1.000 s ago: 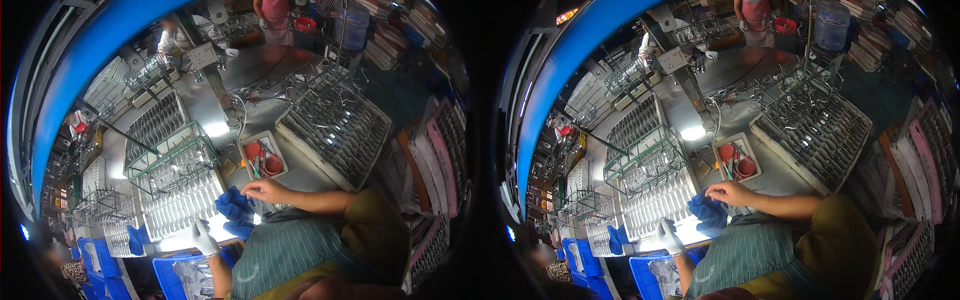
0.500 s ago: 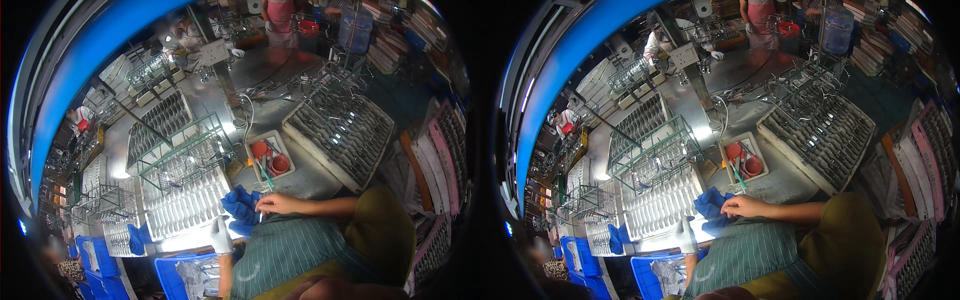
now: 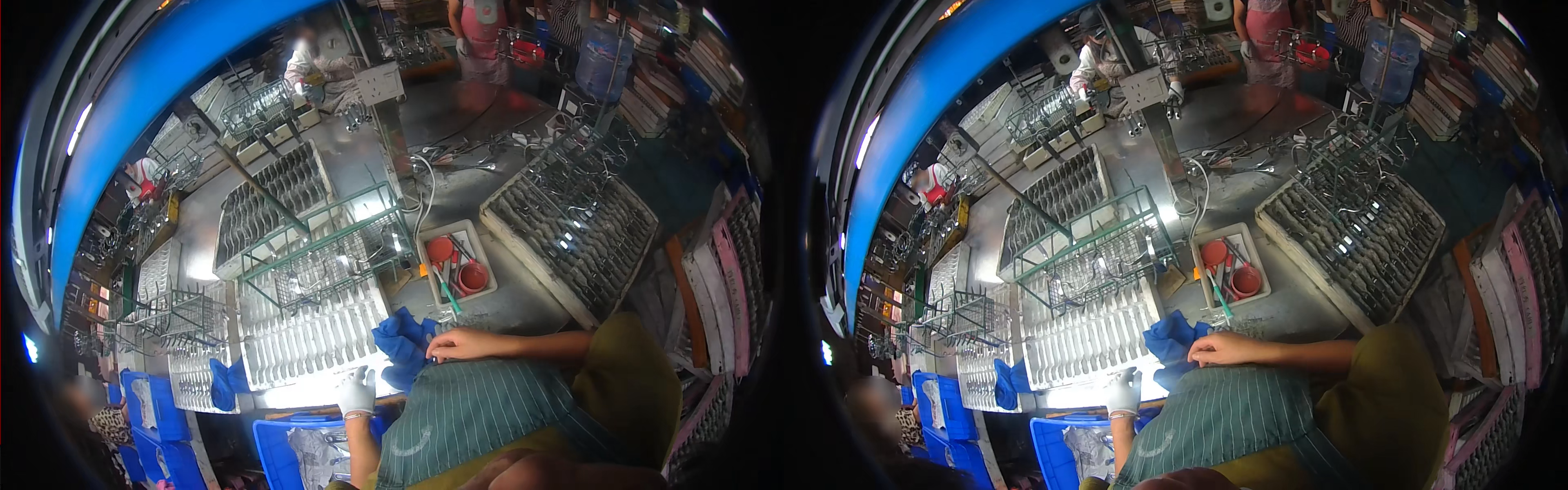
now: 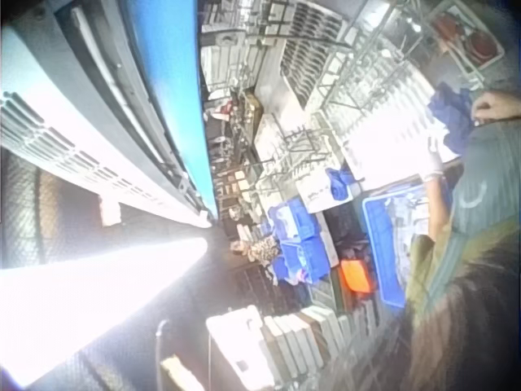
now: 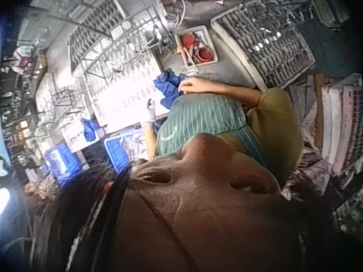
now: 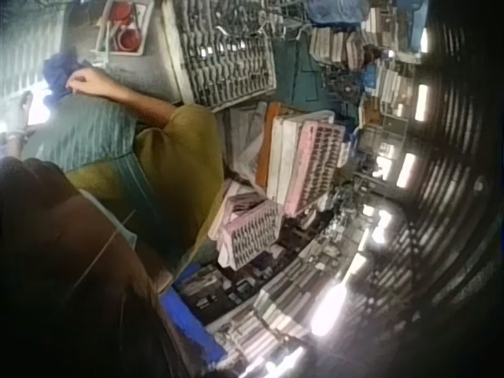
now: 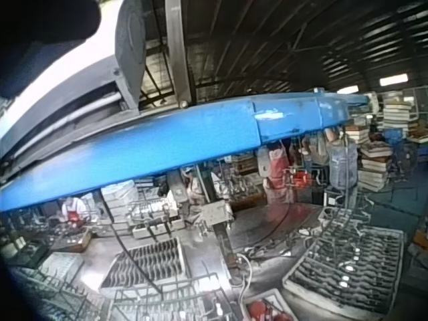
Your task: The person puts on gloves, cleans metal wrenches using a brush and a cloth, and places the wrenches into newspaper-lined plastic bins by hand.
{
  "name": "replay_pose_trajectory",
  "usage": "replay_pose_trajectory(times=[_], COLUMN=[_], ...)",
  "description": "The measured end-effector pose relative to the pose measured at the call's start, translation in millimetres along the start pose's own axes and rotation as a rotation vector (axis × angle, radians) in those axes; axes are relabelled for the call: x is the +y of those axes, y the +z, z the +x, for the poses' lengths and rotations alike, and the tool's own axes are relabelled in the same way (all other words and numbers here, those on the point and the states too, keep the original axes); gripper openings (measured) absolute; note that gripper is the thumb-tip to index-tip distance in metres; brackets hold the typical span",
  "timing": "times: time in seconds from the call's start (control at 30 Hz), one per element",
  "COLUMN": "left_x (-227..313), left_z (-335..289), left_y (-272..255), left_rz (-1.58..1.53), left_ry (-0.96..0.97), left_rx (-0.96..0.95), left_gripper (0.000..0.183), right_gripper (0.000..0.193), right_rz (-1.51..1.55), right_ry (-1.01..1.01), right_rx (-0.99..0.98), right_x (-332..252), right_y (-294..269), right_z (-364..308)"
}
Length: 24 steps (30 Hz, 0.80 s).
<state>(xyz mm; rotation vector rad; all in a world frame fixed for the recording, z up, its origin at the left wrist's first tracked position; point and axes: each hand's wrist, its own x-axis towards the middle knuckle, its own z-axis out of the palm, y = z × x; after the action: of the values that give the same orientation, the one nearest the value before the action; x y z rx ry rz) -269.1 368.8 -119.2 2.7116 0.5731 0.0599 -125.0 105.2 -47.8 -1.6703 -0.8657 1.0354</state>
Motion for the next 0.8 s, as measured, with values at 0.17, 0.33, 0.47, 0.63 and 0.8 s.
replay_pose_trajectory(times=[0.17,0.33,0.47,0.63,0.8], left_x=[-10,-13,-10,-9,-4], left_z=[-6,-6,-3,-2,2], left_y=[9,11,10,13,10], left_rz=[0.123,0.112,0.044,0.037,-0.014], left_ry=[-0.100,-0.082,-0.079,-0.073,-0.047], left_rx=[-0.286,-0.322,-0.347,-0.380,-0.425], left_gripper=[0.035,0.035,0.036,0.036,0.037], right_gripper=[0.026,0.026,0.026,0.027,0.027], right_rz=[-0.045,-0.006,-0.007,0.003,-0.005], right_ry=[0.036,0.013,0.010,0.015,0.014], right_rx=[0.024,0.011,0.019,0.031,0.045], right_x=[8,6,10,9,11], right_y=[-1,1,3,3,3], right_z=[2,4,4,3,3])
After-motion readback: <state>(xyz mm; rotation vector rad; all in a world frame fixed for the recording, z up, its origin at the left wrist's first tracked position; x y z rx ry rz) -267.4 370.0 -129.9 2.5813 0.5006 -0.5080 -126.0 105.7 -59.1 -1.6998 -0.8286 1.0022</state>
